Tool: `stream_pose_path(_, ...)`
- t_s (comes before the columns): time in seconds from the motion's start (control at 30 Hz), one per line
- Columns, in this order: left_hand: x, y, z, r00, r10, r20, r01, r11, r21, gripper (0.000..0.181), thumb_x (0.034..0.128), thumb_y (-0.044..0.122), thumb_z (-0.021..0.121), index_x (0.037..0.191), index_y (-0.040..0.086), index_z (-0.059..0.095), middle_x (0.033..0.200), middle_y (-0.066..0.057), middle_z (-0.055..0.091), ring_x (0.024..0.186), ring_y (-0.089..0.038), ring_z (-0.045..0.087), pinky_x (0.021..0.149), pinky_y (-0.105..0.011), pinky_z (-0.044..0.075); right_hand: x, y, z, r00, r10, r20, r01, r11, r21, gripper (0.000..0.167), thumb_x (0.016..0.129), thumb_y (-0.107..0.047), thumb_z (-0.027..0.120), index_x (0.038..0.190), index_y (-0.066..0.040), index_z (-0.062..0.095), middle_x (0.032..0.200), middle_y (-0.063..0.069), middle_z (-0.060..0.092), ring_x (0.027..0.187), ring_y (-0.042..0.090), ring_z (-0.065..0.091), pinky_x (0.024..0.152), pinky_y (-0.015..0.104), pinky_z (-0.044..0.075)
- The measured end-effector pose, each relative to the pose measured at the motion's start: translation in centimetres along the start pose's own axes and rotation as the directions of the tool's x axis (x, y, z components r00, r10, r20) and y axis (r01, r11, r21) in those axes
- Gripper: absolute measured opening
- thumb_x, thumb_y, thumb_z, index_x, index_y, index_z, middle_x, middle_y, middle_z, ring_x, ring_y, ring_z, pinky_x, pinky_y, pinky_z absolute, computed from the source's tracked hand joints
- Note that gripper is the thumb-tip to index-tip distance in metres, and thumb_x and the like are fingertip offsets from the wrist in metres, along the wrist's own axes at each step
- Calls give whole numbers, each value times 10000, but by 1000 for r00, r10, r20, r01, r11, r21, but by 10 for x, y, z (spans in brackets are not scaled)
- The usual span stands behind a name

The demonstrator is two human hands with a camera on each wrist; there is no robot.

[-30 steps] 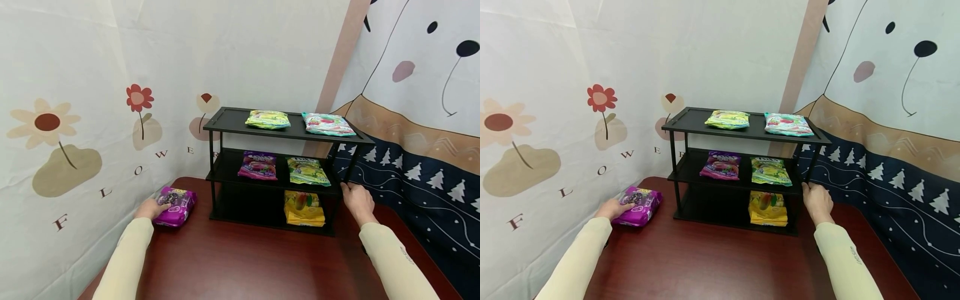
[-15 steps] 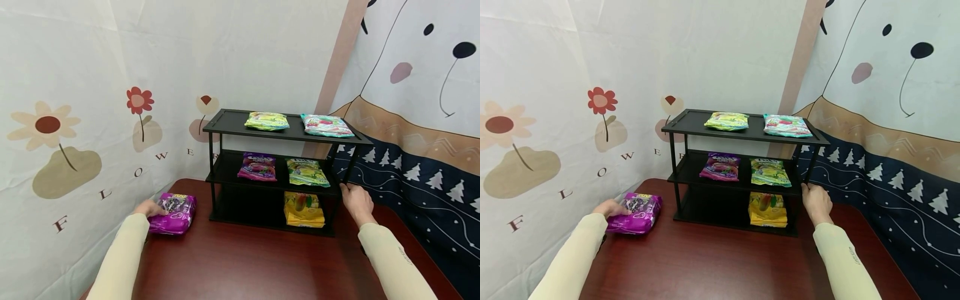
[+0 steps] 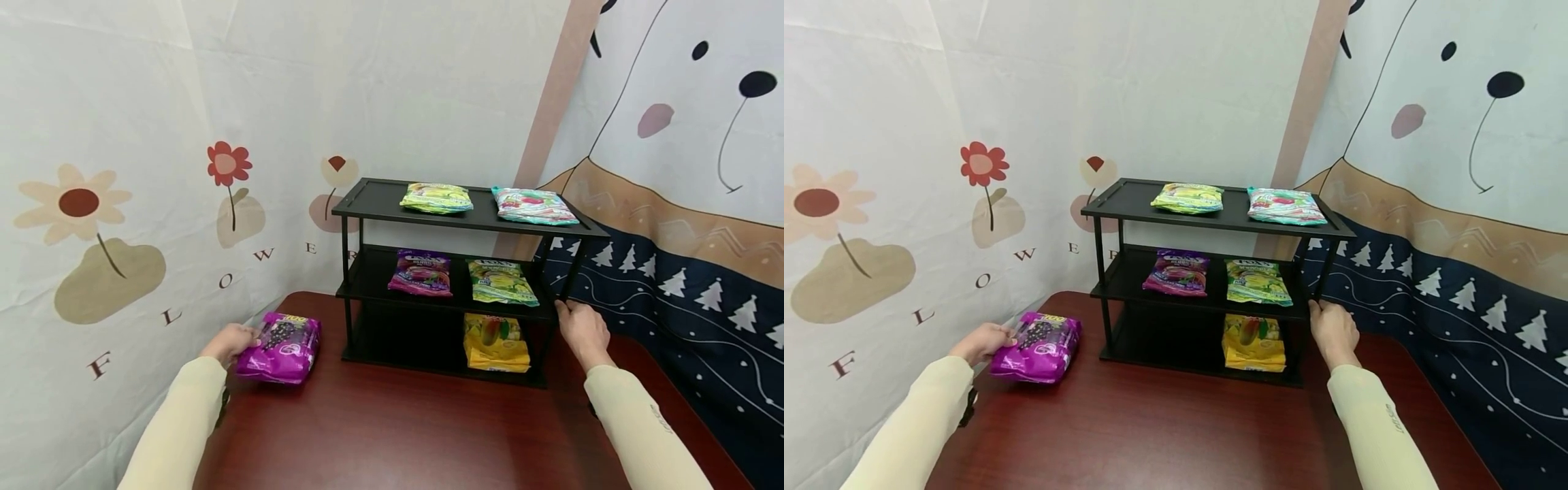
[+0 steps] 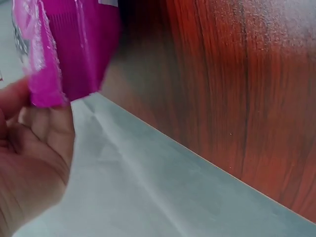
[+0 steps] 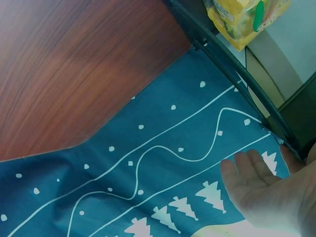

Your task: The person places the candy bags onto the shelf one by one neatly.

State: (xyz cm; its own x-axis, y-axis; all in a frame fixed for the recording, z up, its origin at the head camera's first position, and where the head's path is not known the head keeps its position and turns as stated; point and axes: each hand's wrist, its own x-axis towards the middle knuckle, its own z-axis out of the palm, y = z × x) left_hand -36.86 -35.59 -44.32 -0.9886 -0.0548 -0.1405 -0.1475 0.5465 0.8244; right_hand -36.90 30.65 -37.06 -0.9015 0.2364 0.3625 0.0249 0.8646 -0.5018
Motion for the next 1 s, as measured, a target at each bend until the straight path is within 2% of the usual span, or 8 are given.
stream_pose_path(0.1, -3, -4, -5, 998, 24, 66, -19, 997, -68, 406, 961, -7, 538, 1309, -208, 481, 1003, -204, 675, 695, -128, 624, 636, -310, 537, 0, 0, 0, 1000, -4, 2, 4, 1000, 3, 421, 1061, -361, 426, 872, -54, 644, 702, 121, 517, 758, 373, 537, 622, 452, 382)
stream_pose_path(0.27, -5, -8, -11, 985, 28, 169, -3, 989, -146, 424, 982, 58, 568, 1327, -176, 491, 956, -66, 698, 757, -160, 665, 693, -353, 558, 1, -1, -1, 1000, -16, -15, 16, 1000, -1, 441, 1059, -365, 428, 778, -77, 609, 663, 101, 495, 717, 351, 527, 596, 420, 363)
stream_pose_path(0.5, -9, -8, -8, 964, 70, 258, -28, 986, -164, 396, 964, 94, 613, 1283, -136, 567, 1023, -103, 681, 822, -206, 663, 733, -390, 562, 0, 1, 0, 1000, -12, -6, 12, 1000, -10, 457, 1060, -366, 419, 723, -91, 560, 652, 96, 476, 701, 342, 520, 593, 409, 354)
stream_pose_path(0.6, -11, -7, -3, 947, 88, 309, -14, 972, -235, 366, 972, 98, 608, 1281, -97, 597, 1008, -111, 687, 820, -227, 678, 733, -399, 570, -1, 1, 0, 1000, -7, -2, 7, 1000, -13, 462, 1061, -365, 416, 712, -93, 549, 662, 102, 476, 712, 347, 523, 595, 414, 356)
stream_pose_path(0.7, -14, -4, 2, 919, 103, 380, 16, 955, -297, 302, 988, 111, 593, 1247, -30, 657, 1005, -121, 691, 839, -251, 691, 744, -419, 576, -1, 1, 1, 1000, 2, 2, -2, 1000, -13, 464, 1062, -365, 417, 717, -88, 554, 674, 112, 484, 726, 356, 529, 600, 422, 362)
stream_pose_path(0.8, -17, 2, 9, 880, 120, 459, 37, 948, -317, 260, 998, 110, 570, 1208, 22, 696, 1031, -129, 689, 867, -265, 689, 762, -434, 572, 0, 1, 1, 1000, 8, 3, -8, 1000, -9, 450, 1061, -361, 423, 759, -73, 591, 694, 128, 502, 750, 370, 536, 613, 443, 378)
stream_pose_path(0.93, -18, 13, 23, 838, 158, 523, 0, 957, -290, 237, 989, 97, 565, 1157, 8, 706, 1029, -120, 691, 867, -241, 681, 755, -407, 569, 0, 2, 2, 1000, 7, -1, -7, 1000, -4, 438, 1061, -360, 422, 797, -70, 616, 711, 135, 515, 768, 380, 538, 626, 461, 387)
stream_pose_path(1.0, -18, 20, 30, 829, 177, 530, -27, 960, -279, 224, 980, 93, 574, 1130, -8, 707, 1012, -116, 694, 852, -227, 681, 740, -388, 570, 0, 2, 2, 1000, 7, -2, -7, 1000, -5, 452, 1062, -366, 416, 772, -73, 601, 700, 130, 508, 760, 375, 536, 623, 454, 383)
